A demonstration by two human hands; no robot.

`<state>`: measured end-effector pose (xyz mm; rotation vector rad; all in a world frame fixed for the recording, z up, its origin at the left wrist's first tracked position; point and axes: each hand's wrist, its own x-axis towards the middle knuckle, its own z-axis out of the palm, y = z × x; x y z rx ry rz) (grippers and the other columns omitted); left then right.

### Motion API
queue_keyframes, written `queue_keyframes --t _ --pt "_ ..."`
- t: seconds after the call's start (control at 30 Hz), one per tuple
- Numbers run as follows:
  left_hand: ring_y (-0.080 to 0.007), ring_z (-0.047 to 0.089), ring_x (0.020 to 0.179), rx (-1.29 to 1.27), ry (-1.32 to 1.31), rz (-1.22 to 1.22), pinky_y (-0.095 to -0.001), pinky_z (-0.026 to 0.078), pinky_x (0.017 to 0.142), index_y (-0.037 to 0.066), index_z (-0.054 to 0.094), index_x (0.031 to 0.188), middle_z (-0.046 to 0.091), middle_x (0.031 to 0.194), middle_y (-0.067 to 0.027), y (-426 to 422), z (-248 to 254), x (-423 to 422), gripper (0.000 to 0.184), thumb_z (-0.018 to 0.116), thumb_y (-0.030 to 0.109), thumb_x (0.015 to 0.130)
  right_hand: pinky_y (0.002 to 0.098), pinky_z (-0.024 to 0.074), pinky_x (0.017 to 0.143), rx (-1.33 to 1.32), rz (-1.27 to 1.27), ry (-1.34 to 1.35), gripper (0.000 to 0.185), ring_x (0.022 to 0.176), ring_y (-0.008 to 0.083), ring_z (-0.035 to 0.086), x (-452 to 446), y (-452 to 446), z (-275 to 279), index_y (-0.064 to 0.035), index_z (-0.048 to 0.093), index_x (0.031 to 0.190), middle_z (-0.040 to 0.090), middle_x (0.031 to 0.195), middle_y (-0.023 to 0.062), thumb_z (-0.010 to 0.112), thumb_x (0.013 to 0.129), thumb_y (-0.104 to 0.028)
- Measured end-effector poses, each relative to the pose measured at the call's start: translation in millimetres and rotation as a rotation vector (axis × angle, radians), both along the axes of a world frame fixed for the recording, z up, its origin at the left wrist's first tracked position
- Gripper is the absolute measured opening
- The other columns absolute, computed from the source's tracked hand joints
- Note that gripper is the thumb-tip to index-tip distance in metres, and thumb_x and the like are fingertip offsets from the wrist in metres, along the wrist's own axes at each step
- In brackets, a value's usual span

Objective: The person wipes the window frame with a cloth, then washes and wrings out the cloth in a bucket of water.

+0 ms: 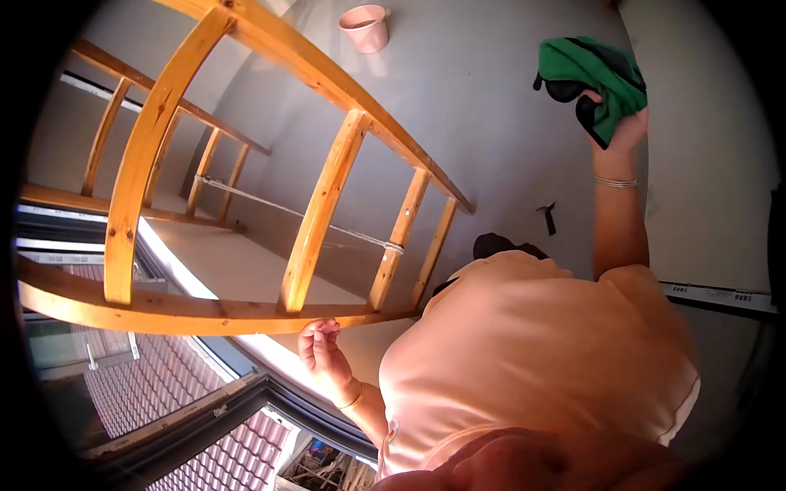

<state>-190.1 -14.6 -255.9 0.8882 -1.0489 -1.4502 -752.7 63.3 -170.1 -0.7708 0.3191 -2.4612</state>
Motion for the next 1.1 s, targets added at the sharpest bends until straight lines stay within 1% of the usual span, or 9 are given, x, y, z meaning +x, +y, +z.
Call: queue_keyframes --t 0.2,0.3,0.4,0.47,0.7,0.8,0.9,0.97,1.1 --pt "-0.0191 0.064 0.092 0.015 -0.027 -0.139 -0.0322 0.051 0.085 0.0 0.062 0.112 0.068 0.104 -0.0122 -40.5 -8.7 -70.2 0.02 0.06 0.015 0.098 0.037 0.0474 0.071 0.209 -0.11 -0.015 0.037 0.099 0.0255 0.057 -49.9 -34.3 -10.2 -0.0039 0.058 0.119 0.061 0.123 0.0142 0.044 0.094 -0.028" --pt "-0.0191 0.061 0.093 -0.029 -0.112 -0.199 -0.033 0.049 0.086 -0.001 0.061 0.111 0.066 0.105 -0.0125 -68.8 -2.2 -134.0 0.021 0.061 0.016 0.097 0.0471 0.0529 0.076 0.276 -0.122 -0.074 0.04 0.1 0.0319 0.063 -101.7 -52.2 -24.3 -0.0041 0.059 0.121 0.064 0.118 0.0141 0.046 0.093 -0.03" --pt "-0.0193 0.06 0.093 -0.111 -0.185 -0.246 -0.0327 0.048 0.087 -0.001 0.061 0.111 0.065 0.104 -0.0128 -105.6 1.6 -212.3 0.022 0.061 0.016 0.097 0.0463 0.0526 0.087 0.319 0.006 -0.067 0.041 0.107 0.0312 0.062 -176.7 -84.4 -49.9 -0.0033 0.059 0.122 0.064 0.121 0.0145 0.05 0.091 -0.029" --pt "-0.0195 0.061 0.094 -0.106 -0.154 -0.264 -0.0323 0.048 0.086 -0.001 0.062 0.11 0.065 0.102 -0.0118 -133.2 2.5 -270.3 0.021 0.062 0.015 0.096 0.0414 0.049 0.098 0.442 -0.164 -0.216 0.042 0.114 0.0288 0.06 -218.7 -125.4 -57.6 -0.0037 0.059 0.124 0.063 0.124 0.014 0.052 0.09 -0.028" --pt "-0.0174 0.063 0.091 0.065 -0.157 -0.216 -0.0317 0.05 0.086 -0.001 0.062 0.109 0.068 0.099 -0.0099 -256.2 4.6 -516.2 0.014 0.055 0.009 0.101 0.04 0.0444 0.106 0.542 0.285 -0.2 0.055 0.118 0.0262 0.058 -377.9 -279.5 -79.9 -0.0065 0.058 0.129 0.062 0.129 0.0101 0.046 0.101 -0.052" --pt "-0.0171 0.063 0.09 0.043 -0.196 -0.244 -0.0315 0.05 0.085 -0.001 0.062 0.108 0.069 0.098 -0.0099 -310.2 11.8 -583.1 0.015 0.054 0.01 0.102 0.0393 0.0446 0.106 0.427 0.434 -0.184 0.056 0.118 0.0253 0.058 -429.8 -339.1 -84.5 -0.0067 0.058 0.129 0.062 0.128 0.0097 0.045 0.101 -0.053" --pt "-0.0167 0.063 0.088 0.028 -0.28 -0.196 -0.0311 0.05 0.083 -0.001 0.063 0.106 0.069 0.094 -0.0093 -361.7 6.4 -613.6 0.014 0.055 0.01 0.101 0.0381 0.0453 0.104 0.385 0.465 -0.176 0.055 0.118 0.0236 0.058 -472.4 -392.8 -106.8 -0.0078 0.058 0.129 0.062 0.128 0.0086 0.044 0.102 -0.053" --pt "-0.0164 0.063 0.087 0.035 -0.289 -0.214 -0.0304 0.05 0.082 0.0 0.064 0.106 0.069 0.094 -0.009 -346.5 -1.1 -571.3 0.015 0.055 0.01 0.101 0.0375 0.0456 0.104 0.36 0.406 -0.17 0.054 0.117 0.0228 0.058 -448.3 -349.5 -119.4 -0.0084 0.058 0.129 0.063 0.127 0.008 0.043 0.102 -0.053" --pt "-0.0143 0.063 0.084 0.133 -0.383 -0.107 -0.028 0.049 0.077 0.001 0.065 0.101 0.07 0.091 -0.0069 -404.2 -43.4 -555.4 0.019 0.056 0.018 0.101 0.0357 0.0473 0.101 0.598 0.116 -0.221 0.05 0.113 0.0215 0.06 -453.0 -368.0 -139.3 -0.0085 0.058 0.129 0.063 0.124 0.0071 0.042 0.104 -0.048"
